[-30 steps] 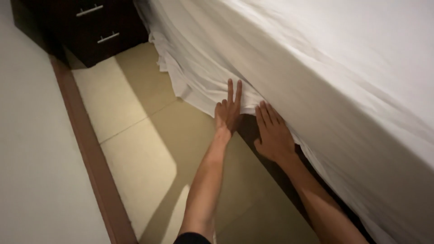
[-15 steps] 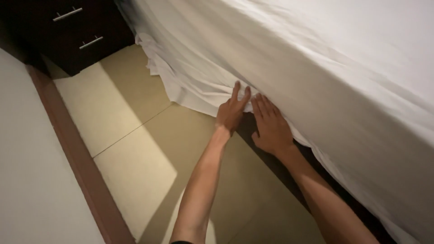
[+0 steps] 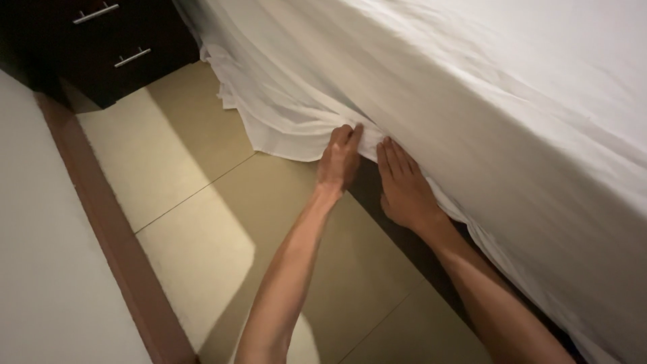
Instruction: The person tucks a white bedsheet under the mattress of a single bed. They start at the head of the bed and work their way along the side, pulling the fabric tight and tucking it underneath the mattress by hand.
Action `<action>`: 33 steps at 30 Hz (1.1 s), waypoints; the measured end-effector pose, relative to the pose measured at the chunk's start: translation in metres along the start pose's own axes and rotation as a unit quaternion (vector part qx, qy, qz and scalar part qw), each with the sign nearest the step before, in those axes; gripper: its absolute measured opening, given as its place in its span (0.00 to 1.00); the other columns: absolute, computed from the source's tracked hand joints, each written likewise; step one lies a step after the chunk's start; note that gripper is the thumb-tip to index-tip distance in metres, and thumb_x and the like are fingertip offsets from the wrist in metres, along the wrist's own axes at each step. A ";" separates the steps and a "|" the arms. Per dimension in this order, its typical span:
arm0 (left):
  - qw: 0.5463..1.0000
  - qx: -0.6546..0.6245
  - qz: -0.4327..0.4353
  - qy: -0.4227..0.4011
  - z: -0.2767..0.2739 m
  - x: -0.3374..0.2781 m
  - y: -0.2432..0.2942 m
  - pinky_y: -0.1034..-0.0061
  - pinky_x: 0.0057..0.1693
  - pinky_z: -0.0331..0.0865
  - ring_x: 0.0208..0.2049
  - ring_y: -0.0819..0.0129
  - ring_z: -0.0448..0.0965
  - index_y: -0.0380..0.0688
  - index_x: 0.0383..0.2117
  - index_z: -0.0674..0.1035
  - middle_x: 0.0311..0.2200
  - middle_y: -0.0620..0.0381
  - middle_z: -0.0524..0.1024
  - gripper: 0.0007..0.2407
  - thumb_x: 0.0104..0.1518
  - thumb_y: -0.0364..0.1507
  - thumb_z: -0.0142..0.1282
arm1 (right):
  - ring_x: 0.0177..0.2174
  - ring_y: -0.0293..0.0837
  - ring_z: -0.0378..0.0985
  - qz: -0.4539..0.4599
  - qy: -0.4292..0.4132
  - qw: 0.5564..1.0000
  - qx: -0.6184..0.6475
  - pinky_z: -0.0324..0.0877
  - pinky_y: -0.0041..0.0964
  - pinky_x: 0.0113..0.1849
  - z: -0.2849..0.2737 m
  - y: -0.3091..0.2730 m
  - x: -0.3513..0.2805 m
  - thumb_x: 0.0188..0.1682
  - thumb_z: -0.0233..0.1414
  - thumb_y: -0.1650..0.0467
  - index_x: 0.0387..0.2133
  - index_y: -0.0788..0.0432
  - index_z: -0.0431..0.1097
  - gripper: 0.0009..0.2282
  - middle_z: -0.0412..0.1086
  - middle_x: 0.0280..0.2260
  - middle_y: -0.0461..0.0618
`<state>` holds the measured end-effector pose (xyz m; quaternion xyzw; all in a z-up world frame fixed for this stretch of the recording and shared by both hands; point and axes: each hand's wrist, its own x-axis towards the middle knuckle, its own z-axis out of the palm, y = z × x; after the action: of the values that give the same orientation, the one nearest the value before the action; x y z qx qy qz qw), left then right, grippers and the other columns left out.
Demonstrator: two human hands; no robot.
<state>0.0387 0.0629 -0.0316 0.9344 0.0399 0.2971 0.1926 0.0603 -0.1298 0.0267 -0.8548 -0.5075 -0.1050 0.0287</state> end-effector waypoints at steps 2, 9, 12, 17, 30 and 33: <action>0.999 -0.035 -0.004 0.029 -0.013 0.002 0.006 0.64 0.57 0.75 0.53 0.49 0.74 0.34 0.58 0.74 0.48 0.45 0.73 0.24 0.50 0.16 0.54 | 0.68 0.64 0.43 -0.005 0.005 0.999 0.032 0.44 0.54 0.65 -0.005 -0.001 0.005 0.42 0.57 0.71 0.67 0.74 0.39 0.41 0.40 0.68 0.72; 0.995 -0.030 0.076 0.052 -0.007 0.003 0.003 0.61 0.75 0.57 0.70 0.45 0.61 0.25 0.63 0.66 0.65 0.35 0.64 0.26 0.53 0.17 0.50 | 0.68 0.65 0.43 0.007 0.028 0.997 0.077 0.43 0.54 0.64 -0.009 -0.011 0.010 0.48 0.55 0.68 0.68 0.72 0.39 0.39 0.39 0.70 0.73; 0.996 -0.090 0.021 0.020 -0.006 0.009 0.010 0.55 0.73 0.52 0.70 0.43 0.59 0.30 0.63 0.66 0.68 0.36 0.61 0.24 0.58 0.21 0.51 | 0.68 0.62 0.46 -0.007 0.019 0.999 0.032 0.44 0.54 0.66 0.003 -0.008 0.014 0.47 0.57 0.69 0.68 0.71 0.40 0.39 0.41 0.69 0.69; 0.998 -0.056 0.018 0.023 -0.001 0.008 0.012 0.53 0.73 0.53 0.71 0.42 0.57 0.30 0.65 0.65 0.69 0.37 0.59 0.23 0.62 0.24 0.50 | 0.66 0.66 0.47 0.033 -0.011 0.995 0.096 0.45 0.55 0.64 -0.007 -0.011 0.034 0.40 0.61 0.70 0.66 0.75 0.39 0.44 0.43 0.67 0.74; 0.988 -0.071 0.130 0.052 -0.029 -0.011 0.013 0.51 0.73 0.53 0.69 0.39 0.60 0.33 0.65 0.66 0.66 0.37 0.64 0.26 0.56 0.25 0.52 | 0.66 0.66 0.43 0.044 -0.029 0.991 0.126 0.43 0.53 0.64 -0.010 -0.011 0.034 0.39 0.55 0.72 0.65 0.76 0.38 0.41 0.41 0.67 0.73; 0.993 -0.040 0.111 0.025 -0.028 -0.008 0.018 0.52 0.71 0.54 0.68 0.39 0.61 0.32 0.63 0.68 0.65 0.38 0.65 0.26 0.54 0.24 0.52 | 0.68 0.60 0.41 0.089 -0.088 0.988 0.091 0.44 0.48 0.64 -0.001 -0.010 0.025 0.42 0.47 0.78 0.68 0.72 0.37 0.38 0.38 0.70 0.69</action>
<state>0.0150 0.0538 -0.0076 0.9168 -0.0717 0.3412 0.1946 0.0628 -0.1037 0.0327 -0.8963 -0.4373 0.0201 0.0710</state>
